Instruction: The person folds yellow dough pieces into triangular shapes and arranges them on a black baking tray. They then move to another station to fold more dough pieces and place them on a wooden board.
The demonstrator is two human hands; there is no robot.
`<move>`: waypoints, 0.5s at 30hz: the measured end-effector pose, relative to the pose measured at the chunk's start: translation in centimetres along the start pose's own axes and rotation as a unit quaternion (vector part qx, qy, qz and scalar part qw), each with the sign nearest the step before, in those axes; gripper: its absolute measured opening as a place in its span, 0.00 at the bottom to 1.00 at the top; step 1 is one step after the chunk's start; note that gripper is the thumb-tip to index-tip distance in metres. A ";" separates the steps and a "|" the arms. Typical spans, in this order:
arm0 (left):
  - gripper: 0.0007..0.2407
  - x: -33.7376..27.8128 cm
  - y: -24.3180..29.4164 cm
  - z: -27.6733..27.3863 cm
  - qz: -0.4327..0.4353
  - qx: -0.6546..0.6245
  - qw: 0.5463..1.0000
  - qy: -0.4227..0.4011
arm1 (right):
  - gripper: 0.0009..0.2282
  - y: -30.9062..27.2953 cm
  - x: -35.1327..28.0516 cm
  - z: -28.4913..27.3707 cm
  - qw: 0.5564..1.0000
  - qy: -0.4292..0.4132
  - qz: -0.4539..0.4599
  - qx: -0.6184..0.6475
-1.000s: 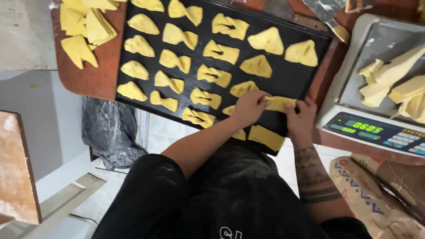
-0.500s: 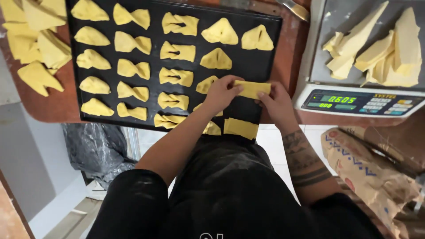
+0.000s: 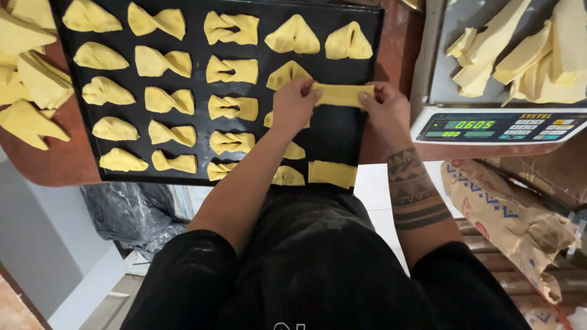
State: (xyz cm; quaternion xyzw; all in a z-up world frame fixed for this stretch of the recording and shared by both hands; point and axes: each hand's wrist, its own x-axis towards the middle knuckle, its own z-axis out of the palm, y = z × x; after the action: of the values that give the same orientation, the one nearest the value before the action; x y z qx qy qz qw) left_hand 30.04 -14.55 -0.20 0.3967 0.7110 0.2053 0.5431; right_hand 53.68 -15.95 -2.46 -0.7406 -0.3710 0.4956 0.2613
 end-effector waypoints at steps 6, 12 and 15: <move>0.10 1.5 1.7 0.9 0.089 0.118 0.988 0.043 | 0.12 -2.6 0.8 -0.4 0.964 0.041 -0.094 -0.244; 0.08 2.8 1.8 0.8 0.129 0.188 0.972 0.056 | 0.12 -4.5 1.2 -0.6 0.936 0.013 -0.119 -0.330; 0.09 3.6 1.5 0.0 0.122 0.159 0.978 0.055 | 0.11 -3.5 2.3 -1.1 0.944 0.012 -0.138 -0.298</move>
State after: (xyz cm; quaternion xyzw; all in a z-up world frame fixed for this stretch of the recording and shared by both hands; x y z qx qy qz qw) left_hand 30.24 -10.80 -1.30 0.5496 0.7097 0.1755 0.4043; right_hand 54.23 -12.04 -0.62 -0.7323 -0.5969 0.3124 0.0987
